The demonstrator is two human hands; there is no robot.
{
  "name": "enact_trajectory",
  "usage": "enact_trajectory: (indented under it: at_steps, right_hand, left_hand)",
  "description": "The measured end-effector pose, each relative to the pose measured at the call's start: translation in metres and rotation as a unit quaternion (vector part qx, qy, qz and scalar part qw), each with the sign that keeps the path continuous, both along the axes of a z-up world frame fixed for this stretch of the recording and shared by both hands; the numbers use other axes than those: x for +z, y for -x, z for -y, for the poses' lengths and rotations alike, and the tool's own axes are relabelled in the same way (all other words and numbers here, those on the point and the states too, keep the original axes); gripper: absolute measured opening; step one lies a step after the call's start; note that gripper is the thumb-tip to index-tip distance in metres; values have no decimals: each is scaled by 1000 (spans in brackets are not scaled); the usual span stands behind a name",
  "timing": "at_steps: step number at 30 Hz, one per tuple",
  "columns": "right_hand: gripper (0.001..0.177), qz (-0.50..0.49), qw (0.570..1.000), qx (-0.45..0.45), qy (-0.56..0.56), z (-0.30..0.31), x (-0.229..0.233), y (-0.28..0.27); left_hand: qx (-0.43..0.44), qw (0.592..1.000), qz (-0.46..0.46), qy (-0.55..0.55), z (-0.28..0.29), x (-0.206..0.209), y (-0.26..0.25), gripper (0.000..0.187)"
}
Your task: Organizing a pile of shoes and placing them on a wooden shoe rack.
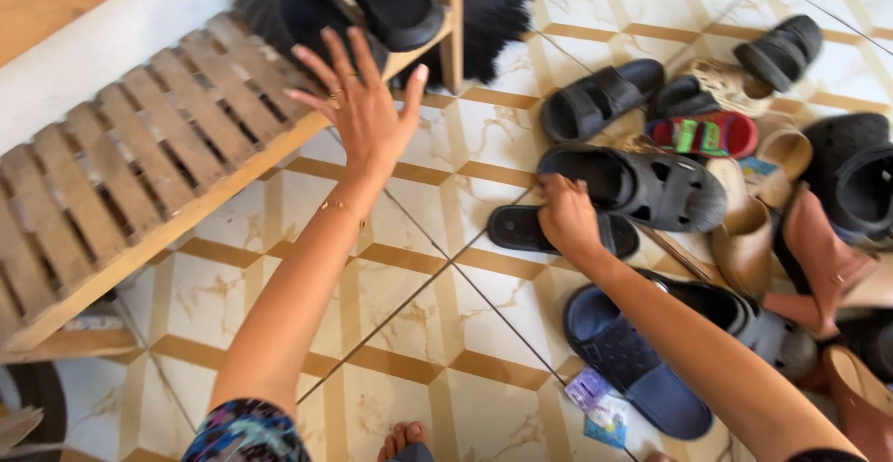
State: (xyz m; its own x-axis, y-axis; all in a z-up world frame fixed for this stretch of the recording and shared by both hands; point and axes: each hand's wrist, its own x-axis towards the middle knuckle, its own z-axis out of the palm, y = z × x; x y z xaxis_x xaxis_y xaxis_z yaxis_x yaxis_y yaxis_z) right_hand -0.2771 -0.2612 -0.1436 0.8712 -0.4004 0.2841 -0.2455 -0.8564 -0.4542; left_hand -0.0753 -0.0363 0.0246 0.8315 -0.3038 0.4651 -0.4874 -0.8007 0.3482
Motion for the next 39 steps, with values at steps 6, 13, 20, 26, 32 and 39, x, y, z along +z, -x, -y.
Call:
enact_trajectory:
  at_steps: [6,13,20,26,32,39]
  right_hand:
    - [64,64,666,42,-742,-34,110,-21]
    - [69,356,561,46,-746,20,180,0]
    - [58,119,483,-21,-867,-1,153,-3]
    - [71,244,546,37,-800,20,214,24]
    - [57,223,520,44,-823,37,132,6]
    - [56,162,503,-232,-816,128,72,19]
  left_hand:
    - [-343,931,121,-27,55,-39,101,69]
    - [-295,950,-57,-88,86,-38,122,61]
    - [-441,886,125,65,99,-40,145,60]
    - [-400,915,9,49,125,-22,141,58]
    - [-445,869,71,203,151,-8,178,64]
    - [-305,920,-242,55,182,-93,160,51]
